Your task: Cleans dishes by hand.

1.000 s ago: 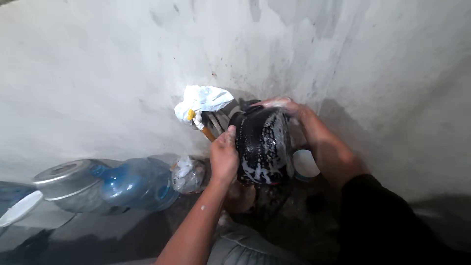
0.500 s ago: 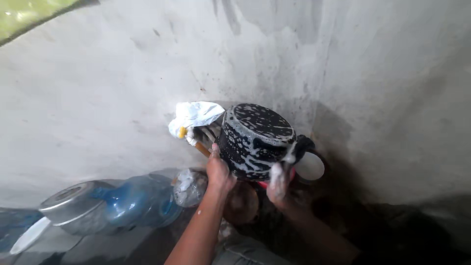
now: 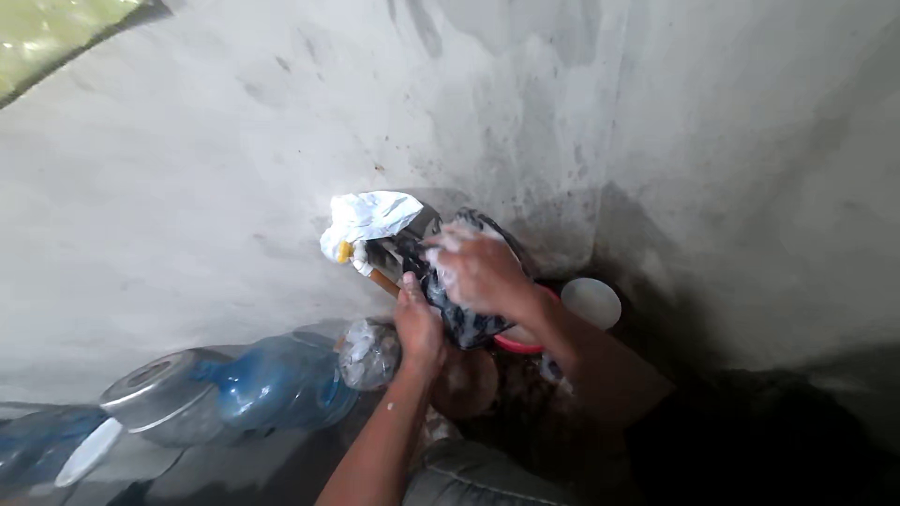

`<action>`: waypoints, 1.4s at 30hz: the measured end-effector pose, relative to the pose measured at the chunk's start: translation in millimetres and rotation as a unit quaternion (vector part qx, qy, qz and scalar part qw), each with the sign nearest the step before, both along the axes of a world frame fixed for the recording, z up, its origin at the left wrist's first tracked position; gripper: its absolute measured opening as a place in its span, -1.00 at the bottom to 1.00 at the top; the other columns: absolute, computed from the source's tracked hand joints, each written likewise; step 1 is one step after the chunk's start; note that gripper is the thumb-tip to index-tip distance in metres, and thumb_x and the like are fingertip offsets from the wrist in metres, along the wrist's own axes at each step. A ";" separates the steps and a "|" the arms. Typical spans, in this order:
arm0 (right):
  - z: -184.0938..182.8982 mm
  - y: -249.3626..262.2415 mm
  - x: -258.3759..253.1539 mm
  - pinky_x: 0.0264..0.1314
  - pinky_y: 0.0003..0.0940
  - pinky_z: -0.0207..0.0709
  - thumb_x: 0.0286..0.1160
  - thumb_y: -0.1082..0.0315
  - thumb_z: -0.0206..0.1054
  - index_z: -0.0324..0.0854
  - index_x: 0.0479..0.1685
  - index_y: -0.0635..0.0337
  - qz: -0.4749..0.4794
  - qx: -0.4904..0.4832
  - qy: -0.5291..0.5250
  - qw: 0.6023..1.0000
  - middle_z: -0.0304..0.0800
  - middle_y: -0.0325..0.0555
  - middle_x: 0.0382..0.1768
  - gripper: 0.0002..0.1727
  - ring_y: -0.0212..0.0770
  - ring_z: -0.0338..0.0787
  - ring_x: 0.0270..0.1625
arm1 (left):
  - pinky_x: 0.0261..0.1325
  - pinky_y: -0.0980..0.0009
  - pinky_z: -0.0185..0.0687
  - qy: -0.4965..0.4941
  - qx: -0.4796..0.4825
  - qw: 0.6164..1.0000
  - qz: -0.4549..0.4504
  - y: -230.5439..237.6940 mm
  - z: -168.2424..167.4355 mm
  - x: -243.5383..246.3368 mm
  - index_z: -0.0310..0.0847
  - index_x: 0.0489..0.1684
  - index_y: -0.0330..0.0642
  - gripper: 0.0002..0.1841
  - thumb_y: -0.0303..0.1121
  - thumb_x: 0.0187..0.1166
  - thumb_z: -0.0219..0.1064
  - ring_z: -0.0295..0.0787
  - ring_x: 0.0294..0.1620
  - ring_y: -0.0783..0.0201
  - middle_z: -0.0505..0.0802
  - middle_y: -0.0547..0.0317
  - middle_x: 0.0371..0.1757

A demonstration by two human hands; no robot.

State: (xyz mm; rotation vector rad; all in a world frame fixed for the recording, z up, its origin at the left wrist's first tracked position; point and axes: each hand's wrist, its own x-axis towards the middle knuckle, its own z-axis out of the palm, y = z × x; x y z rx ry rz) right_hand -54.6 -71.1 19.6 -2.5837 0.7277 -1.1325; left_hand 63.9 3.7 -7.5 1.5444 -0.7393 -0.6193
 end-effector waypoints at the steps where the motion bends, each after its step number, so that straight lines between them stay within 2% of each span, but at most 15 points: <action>1: 2.8 -19.5 -3.1 0.62 0.01 0.48 0.64 0.33 0.12 0.83 0.13 0.06 0.039 0.030 -0.046 0.998 0.78 -0.11 0.36 -0.65 -0.07 0.63 0.54 | 0.09 0.04 0.75 0.002 -0.003 1.000 0.002 2.1 1.2 1.5 0.61 0.27 -0.06 -0.36 0.28 0.79 -0.12 0.80 0.05 0.19 0.83 0.06 0.03; 3: -0.3 -50.9 -10.6 0.45 -0.01 0.60 0.70 0.41 0.07 0.81 0.11 0.21 0.067 0.075 -0.151 0.983 0.83 0.07 0.18 -0.66 -0.03 0.76 0.33 | 0.13 0.02 0.77 0.038 -0.014 0.999 -0.001 6.1 3.3 3.5 0.63 0.26 -0.08 -0.37 0.27 0.78 -0.09 0.82 0.11 0.17 0.85 0.05 0.07; 8: -60.7 -51.9 -42.4 0.54 0.13 0.49 0.71 0.40 0.07 0.46 0.58 0.41 -0.087 0.185 -0.176 0.963 0.69 0.36 0.37 -0.50 0.21 0.71 0.42 | 0.14 0.05 0.77 0.064 -0.023 0.998 0.009 7.8 5.6 5.9 0.64 0.25 -0.12 -0.39 0.22 0.81 -0.10 0.82 0.11 0.17 0.84 0.04 0.08; 10: -88.4 -22.8 -50.3 0.57 0.23 0.44 0.68 0.41 0.11 0.48 0.55 0.43 -0.125 0.209 -0.182 0.953 0.64 0.40 0.43 -0.51 0.31 0.65 0.48 | 0.13 0.06 0.76 0.045 -0.013 0.999 0.013 6.8 1.7 7.6 0.66 0.19 -0.13 -0.39 0.22 0.81 -0.09 0.82 0.09 0.18 0.85 0.04 0.04; 12: -96.2 15.7 -53.4 0.51 0.16 0.53 0.61 0.49 0.15 0.56 0.47 0.41 -0.120 0.228 -0.207 0.944 0.67 0.32 0.41 -0.54 0.22 0.69 0.44 | 0.12 0.05 0.77 0.034 -0.007 0.999 0.019 5.5 -1.6 9.3 0.68 0.14 -0.16 -0.38 0.21 0.81 -0.09 0.83 0.08 0.17 0.86 0.02 0.02; 15: -88.7 66.6 -41.7 0.40 -0.02 0.68 0.42 0.44 0.20 0.77 0.20 0.38 -0.071 0.105 -0.281 0.951 0.85 0.23 0.21 -0.58 0.07 0.83 0.33 | 0.09 0.05 0.77 0.027 -0.005 0.999 0.021 3.9 -7.0 10.4 0.68 0.08 -0.16 -0.38 0.21 0.82 -0.11 0.83 0.03 0.18 0.85 0.03 -0.04; 18: -46.2 61.4 -33.9 0.76 -0.01 0.37 0.60 0.35 0.10 0.75 0.35 0.18 0.014 0.002 -0.243 0.970 0.68 0.00 0.52 -0.56 0.02 0.49 0.70 | -0.06 0.13 0.78 0.017 -0.008 1.000 0.004 6.3 -3.5 4.4 0.69 0.01 -0.13 -0.41 0.18 0.83 -0.10 0.82 -0.13 0.23 0.84 0.10 -0.18; 21: -22.0 22.5 -37.1 0.88 0.07 0.07 0.64 0.27 0.05 0.66 0.46 0.13 0.057 0.041 -0.204 0.976 0.41 -0.08 0.73 -0.51 0.03 0.20 0.85 | 0.01 0.07 0.80 0.037 -0.008 0.999 -0.026 11.7 2.3 3.7 0.67 0.14 -0.09 -0.37 0.26 0.79 -0.12 0.84 -0.04 0.20 0.86 0.09 -0.08; 25: -27.5 -30.3 -49.2 0.60 0.23 0.39 0.74 0.15 0.02 0.53 0.61 -0.16 -0.070 0.056 -0.181 0.979 0.56 -0.10 0.61 -0.50 0.03 0.47 0.68 | 0.09 -0.01 0.81 0.076 -0.035 0.995 -0.054 15.0 7.7 6.3 0.65 0.26 -0.09 -0.34 0.28 0.79 -0.13 0.85 0.08 0.14 0.88 0.04 0.05; 30: -76.7 -6.7 -65.8 0.38 0.24 0.61 0.71 0.28 0.16 0.35 0.72 0.22 -0.189 0.134 -0.199 0.952 0.58 0.31 0.51 -0.42 0.27 0.73 0.39 | 0.06 0.04 0.81 0.061 -0.035 0.997 -0.043 17.8 5.0 12.4 0.67 0.17 -0.12 -0.38 0.21 0.82 -0.12 0.85 0.04 0.16 0.87 0.06 -0.01; 34: -81.1 44.8 -70.5 0.35 0.25 0.58 0.71 0.41 0.13 0.29 0.72 0.32 -0.252 0.278 -0.204 0.904 0.66 0.38 0.36 -0.42 0.30 0.73 0.33 | 0.09 0.07 0.81 0.039 -0.026 0.998 -0.043 19.8 3.0 12.6 0.69 0.15 -0.12 -0.39 0.21 0.81 -0.09 0.86 0.04 0.21 0.88 0.09 -0.01; 36: -85.8 56.5 -66.9 0.35 0.19 0.61 0.68 0.46 0.17 0.47 0.63 0.29 -0.286 0.260 -0.251 0.888 0.75 0.33 0.31 -0.48 0.26 0.79 0.29 | 0.04 0.10 0.82 -0.004 -0.022 0.999 -0.045 20.4 4.3 13.1 0.72 0.05 -0.12 -0.38 0.24 0.79 -0.06 0.86 -0.05 0.22 0.88 0.10 -0.09; 38: -97.8 55.8 -66.9 0.40 0.12 0.63 0.67 0.44 0.21 0.62 0.47 0.30 -0.287 0.200 -0.302 0.887 0.76 0.23 0.36 -0.58 0.16 0.80 0.34 | -0.22 0.17 0.79 -0.081 -0.015 0.996 -0.041 21.0 5.4 14.7 0.71 -0.20 -0.08 -0.36 0.30 0.75 -0.05 0.80 -0.31 0.28 0.81 0.17 -0.35; 40: -97.9 50.6 -71.5 0.37 0.04 0.66 0.72 0.38 0.22 0.65 0.39 0.35 -0.277 0.157 -0.340 0.885 0.76 0.23 0.33 -0.63 0.08 0.81 0.30 | -0.54 0.25 0.58 -0.158 -0.007 0.987 -0.025 22.7 9.3 15.3 0.59 -0.47 -0.04 -0.36 0.33 0.73 -0.05 0.58 -0.62 0.31 0.62 0.24 -0.61; 42: -84.9 44.8 -76.8 0.27 -0.17 0.71 0.75 0.31 0.20 0.63 0.32 0.46 -0.268 0.095 -0.360 0.888 0.80 0.27 0.20 -0.61 -0.07 0.85 0.18 | -0.63 0.28 0.48 -0.212 -0.001 0.977 -0.035 28.8 13.7 14.4 0.54 -0.50 -0.02 -0.39 0.29 0.74 -0.02 0.49 -0.71 0.31 0.55 0.25 -0.68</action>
